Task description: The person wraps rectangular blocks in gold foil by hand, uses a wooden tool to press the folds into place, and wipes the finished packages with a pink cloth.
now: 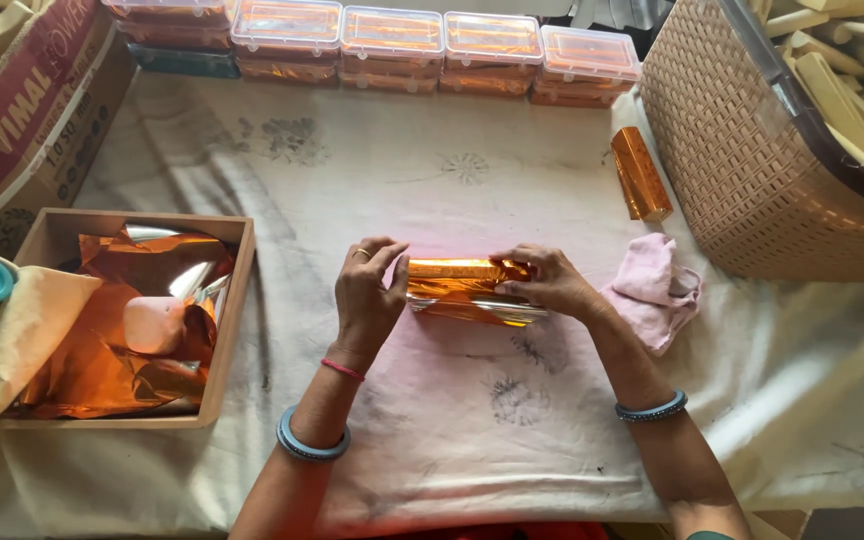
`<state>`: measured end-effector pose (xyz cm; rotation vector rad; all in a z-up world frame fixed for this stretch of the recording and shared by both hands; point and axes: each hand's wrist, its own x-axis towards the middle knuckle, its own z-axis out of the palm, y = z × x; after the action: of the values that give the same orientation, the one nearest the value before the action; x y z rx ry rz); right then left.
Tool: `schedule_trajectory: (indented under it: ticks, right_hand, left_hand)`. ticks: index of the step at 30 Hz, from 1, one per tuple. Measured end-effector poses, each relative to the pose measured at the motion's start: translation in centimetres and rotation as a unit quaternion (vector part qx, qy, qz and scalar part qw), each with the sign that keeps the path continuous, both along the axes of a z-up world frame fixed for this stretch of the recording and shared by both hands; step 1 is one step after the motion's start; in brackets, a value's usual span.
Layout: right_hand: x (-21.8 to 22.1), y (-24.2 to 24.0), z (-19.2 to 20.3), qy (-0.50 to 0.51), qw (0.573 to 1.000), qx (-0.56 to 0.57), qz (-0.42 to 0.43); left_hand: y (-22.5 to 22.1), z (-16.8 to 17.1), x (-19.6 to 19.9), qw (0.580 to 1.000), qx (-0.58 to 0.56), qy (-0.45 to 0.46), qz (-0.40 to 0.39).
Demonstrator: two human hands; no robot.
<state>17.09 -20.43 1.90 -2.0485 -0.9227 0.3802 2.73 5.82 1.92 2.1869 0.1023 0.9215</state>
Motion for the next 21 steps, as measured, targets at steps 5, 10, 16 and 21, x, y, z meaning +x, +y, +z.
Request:
schedule_trajectory:
  ticks: [5, 10, 16, 21]
  right_hand:
    - [0.6, 0.0, -0.8, -0.059, 0.997, 0.005, -0.041]
    - [1.4, -0.2, -1.6, -0.136, 0.988, -0.035, -0.069]
    - [1.1, -0.3, -0.9, -0.232, 0.97, -0.011, -0.078]
    - [1.3, -0.4, -1.9, -0.347, 0.933, -0.066, -0.072]
  left_hand:
    - [-2.5, 0.5, -0.8, 0.995, 0.078, -0.038, -0.044]
    - [-4.4, 0.8, -1.5, 0.961, 0.231, -0.068, -0.139]
    - [-3.3, -2.9, -0.6, 0.911, 0.373, 0.134, -0.117]
    - [-3.3, -2.0, -1.2, 0.912, 0.359, 0.119, -0.157]
